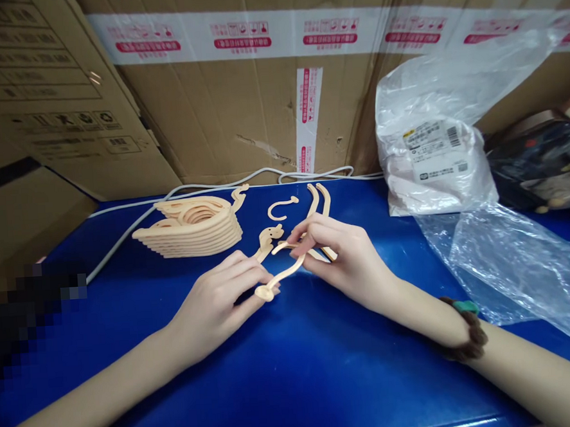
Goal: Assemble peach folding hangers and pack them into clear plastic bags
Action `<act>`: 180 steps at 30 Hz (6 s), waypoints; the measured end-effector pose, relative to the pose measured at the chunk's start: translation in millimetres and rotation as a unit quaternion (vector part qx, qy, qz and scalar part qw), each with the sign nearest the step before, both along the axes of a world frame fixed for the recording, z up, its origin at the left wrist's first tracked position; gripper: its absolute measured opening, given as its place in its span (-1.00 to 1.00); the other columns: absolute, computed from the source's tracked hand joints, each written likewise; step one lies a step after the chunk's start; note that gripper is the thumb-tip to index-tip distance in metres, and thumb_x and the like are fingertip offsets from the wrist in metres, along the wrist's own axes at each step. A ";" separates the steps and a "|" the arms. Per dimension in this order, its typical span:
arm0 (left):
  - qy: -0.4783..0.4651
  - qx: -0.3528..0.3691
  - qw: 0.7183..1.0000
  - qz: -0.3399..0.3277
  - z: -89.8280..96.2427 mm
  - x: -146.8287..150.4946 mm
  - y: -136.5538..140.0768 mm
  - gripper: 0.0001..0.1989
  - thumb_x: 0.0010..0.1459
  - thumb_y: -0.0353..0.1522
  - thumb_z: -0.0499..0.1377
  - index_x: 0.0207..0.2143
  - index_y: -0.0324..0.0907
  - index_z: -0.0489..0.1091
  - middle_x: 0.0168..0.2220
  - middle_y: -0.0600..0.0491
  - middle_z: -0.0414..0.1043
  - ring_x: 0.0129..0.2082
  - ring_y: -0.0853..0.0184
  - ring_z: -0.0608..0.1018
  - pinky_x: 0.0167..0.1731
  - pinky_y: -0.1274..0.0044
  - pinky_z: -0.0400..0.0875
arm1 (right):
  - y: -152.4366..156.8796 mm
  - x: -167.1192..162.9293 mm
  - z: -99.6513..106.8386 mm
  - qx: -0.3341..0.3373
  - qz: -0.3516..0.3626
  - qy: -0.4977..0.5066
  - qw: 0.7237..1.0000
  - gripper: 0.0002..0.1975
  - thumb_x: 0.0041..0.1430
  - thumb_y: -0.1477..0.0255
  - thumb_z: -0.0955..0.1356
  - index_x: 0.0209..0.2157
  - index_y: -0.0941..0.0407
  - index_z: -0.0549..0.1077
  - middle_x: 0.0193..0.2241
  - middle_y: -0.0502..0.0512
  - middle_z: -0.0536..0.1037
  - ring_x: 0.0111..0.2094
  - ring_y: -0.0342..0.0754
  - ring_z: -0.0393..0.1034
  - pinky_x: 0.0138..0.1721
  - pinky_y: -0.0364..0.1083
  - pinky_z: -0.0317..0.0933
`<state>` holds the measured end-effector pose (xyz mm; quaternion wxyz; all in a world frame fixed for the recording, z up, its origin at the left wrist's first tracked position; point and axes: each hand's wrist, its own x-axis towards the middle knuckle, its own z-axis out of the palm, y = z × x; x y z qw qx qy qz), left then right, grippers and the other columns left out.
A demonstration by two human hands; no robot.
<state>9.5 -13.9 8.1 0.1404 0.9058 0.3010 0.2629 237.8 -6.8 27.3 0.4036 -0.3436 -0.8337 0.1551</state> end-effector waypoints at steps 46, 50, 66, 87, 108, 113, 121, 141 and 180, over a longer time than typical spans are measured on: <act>0.077 0.190 0.979 -0.009 -0.8 -0.3 1.1 -0.75 0.35 -0.37 0.02 -0.31 -0.21 0.47 -0.34 0.04 0.50 -0.31 0.33 0.44 -0.22 0.53 0.37 | 8.2 12.1 -8.3 -0.248 -0.078 0.038 0.965 -0.78 0.13 0.45 0.32 -0.28 0.09 0.63 -0.32 0.07 0.64 -0.26 0.01 0.52 -0.10 0.03 0.37; 0.087 0.186 0.979 -0.005 -2.6 -0.2 2.0 -0.74 0.36 -0.36 0.00 -0.25 -0.21 0.48 -0.29 0.02 0.52 -0.25 0.29 0.46 -0.18 0.49 0.39 | 2.3 6.6 -5.1 -0.390 -0.019 0.146 0.909 -0.77 0.11 0.42 0.36 -0.22 0.10 0.62 -0.34 0.08 0.61 -0.32 -0.03 0.52 -0.26 -0.05 0.44; 0.140 0.133 0.980 -0.053 -2.4 2.4 0.3 -0.64 0.36 -0.16 -0.01 -0.03 -0.17 0.44 -0.21 -0.02 0.46 -0.21 0.22 0.47 -0.23 0.43 0.39 | 2.3 -5.5 -25.9 -0.441 0.013 0.292 0.848 -0.85 0.14 0.44 0.32 -0.26 0.12 0.51 -0.33 0.08 0.56 -0.40 -0.13 0.42 -0.26 -0.09 0.34; 0.083 -0.016 0.996 -0.011 -0.3 0.7 -1.1 -0.91 0.26 -0.42 0.12 -0.18 -0.21 0.36 -0.25 0.05 0.44 -0.30 0.32 0.44 -0.28 0.51 0.31 | 12.3 -1.3 -25.7 -0.423 0.004 0.295 0.856 -0.76 -0.04 0.38 0.48 -0.41 0.12 0.35 -0.50 -0.11 0.38 -0.54 -0.25 0.22 -0.48 -0.19 0.14; 0.071 -0.021 0.997 -0.032 -4.0 -2.2 2.4 -0.78 0.25 -0.48 0.08 -0.06 -0.20 0.38 -0.26 0.05 0.42 -0.25 0.32 0.45 -0.24 0.50 0.32 | 13.9 1.8 -26.9 -0.453 0.023 0.346 0.821 -0.83 0.01 0.44 0.46 -0.29 0.12 0.51 -0.49 -0.09 0.39 -0.52 -0.25 0.22 -0.43 -0.18 0.13; 0.050 -0.026 0.998 0.002 -5.2 -3.3 2.4 -0.75 0.20 -0.51 0.11 -0.06 -0.20 0.37 -0.27 0.08 0.36 -0.43 0.42 0.40 -0.40 0.58 0.30 | 13.2 1.3 -26.7 -0.445 0.026 0.345 0.826 -0.83 0.02 0.45 0.45 -0.29 0.12 0.50 -0.51 -0.09 0.41 -0.50 -0.24 0.26 -0.40 -0.18 0.17; 0.052 0.048 0.997 0.028 -2.9 -4.8 1.3 -0.72 0.17 -0.52 0.08 -0.06 -0.23 0.37 -0.14 0.00 0.39 -0.43 0.41 0.47 -0.46 0.58 0.33 | 13.5 -0.3 -28.0 -0.447 0.027 0.348 0.823 -0.80 0.00 0.42 0.49 -0.41 0.11 0.39 -0.50 -0.08 0.43 -0.47 -0.23 0.29 -0.42 -0.20 0.21; 0.097 0.112 0.988 0.034 2.9 -5.4 2.8 -0.77 0.38 -0.31 -0.06 -0.24 -0.20 0.32 -0.33 0.07 0.49 -0.40 0.35 0.53 -0.49 0.57 0.24 | 12.4 1.8 -27.4 -0.435 0.003 0.299 0.849 -0.84 -0.07 0.36 0.52 -0.37 0.08 0.62 -0.51 -0.03 0.50 -0.49 -0.20 0.27 -0.39 -0.14 0.19; 0.090 0.153 0.984 -0.002 -2.0 -7.1 6.3 -0.71 0.42 -0.37 -0.14 -0.05 -0.28 0.32 -0.28 -0.04 0.46 -0.28 0.30 0.52 -0.35 0.54 0.40 | 11.9 2.6 -26.1 -0.447 0.015 0.261 0.855 -0.76 -0.09 0.30 0.54 -0.32 0.05 0.65 -0.43 0.01 0.57 -0.47 -0.19 0.28 -0.35 -0.11 0.19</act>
